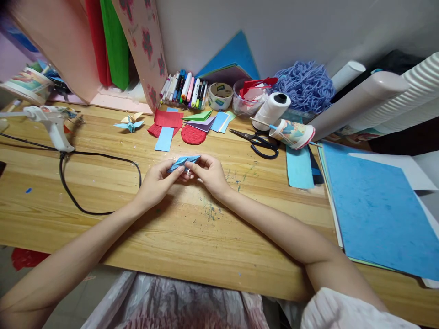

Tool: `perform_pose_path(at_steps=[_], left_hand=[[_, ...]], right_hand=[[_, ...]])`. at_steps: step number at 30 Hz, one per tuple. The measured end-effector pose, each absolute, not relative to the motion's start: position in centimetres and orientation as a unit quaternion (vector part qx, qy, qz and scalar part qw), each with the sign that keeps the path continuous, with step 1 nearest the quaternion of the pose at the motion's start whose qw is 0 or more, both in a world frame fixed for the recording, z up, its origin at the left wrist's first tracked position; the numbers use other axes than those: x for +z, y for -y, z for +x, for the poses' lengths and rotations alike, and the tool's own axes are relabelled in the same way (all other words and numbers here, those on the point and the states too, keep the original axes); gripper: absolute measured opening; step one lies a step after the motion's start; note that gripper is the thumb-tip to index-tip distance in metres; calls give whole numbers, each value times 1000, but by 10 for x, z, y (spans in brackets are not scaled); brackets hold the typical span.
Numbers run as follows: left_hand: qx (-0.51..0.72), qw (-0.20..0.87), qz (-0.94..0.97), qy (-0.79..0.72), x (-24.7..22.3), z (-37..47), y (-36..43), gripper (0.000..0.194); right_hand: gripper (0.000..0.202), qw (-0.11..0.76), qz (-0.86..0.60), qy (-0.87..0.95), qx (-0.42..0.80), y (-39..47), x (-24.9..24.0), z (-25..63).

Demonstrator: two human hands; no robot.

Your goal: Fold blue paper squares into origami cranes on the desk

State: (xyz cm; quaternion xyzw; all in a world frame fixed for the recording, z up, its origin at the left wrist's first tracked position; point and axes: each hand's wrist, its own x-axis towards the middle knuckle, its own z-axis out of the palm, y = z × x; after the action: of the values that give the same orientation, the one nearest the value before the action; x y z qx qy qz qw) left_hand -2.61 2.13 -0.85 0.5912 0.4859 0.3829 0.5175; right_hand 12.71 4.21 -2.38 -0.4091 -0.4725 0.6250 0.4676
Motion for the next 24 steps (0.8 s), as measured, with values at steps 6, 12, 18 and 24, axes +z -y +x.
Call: perform_pose_path(at_steps=[6,12,18,24], left_hand=[[390,519,580,-492,-3,-21,-19,23],[372,586,543,-473,-3,-24,-22,26],[316,628,561,-437,0,-36,-28,35],[325,581,587,-462,4,-41,-33,35]], right_hand=[[28,459,-405,474,633,-41,-24,127],[32,445,-409,470,643,-41,-20,127],[32,449,-416,515,601,-48,-20,131],[28,449,-393,555,580,-48,-22,132]])
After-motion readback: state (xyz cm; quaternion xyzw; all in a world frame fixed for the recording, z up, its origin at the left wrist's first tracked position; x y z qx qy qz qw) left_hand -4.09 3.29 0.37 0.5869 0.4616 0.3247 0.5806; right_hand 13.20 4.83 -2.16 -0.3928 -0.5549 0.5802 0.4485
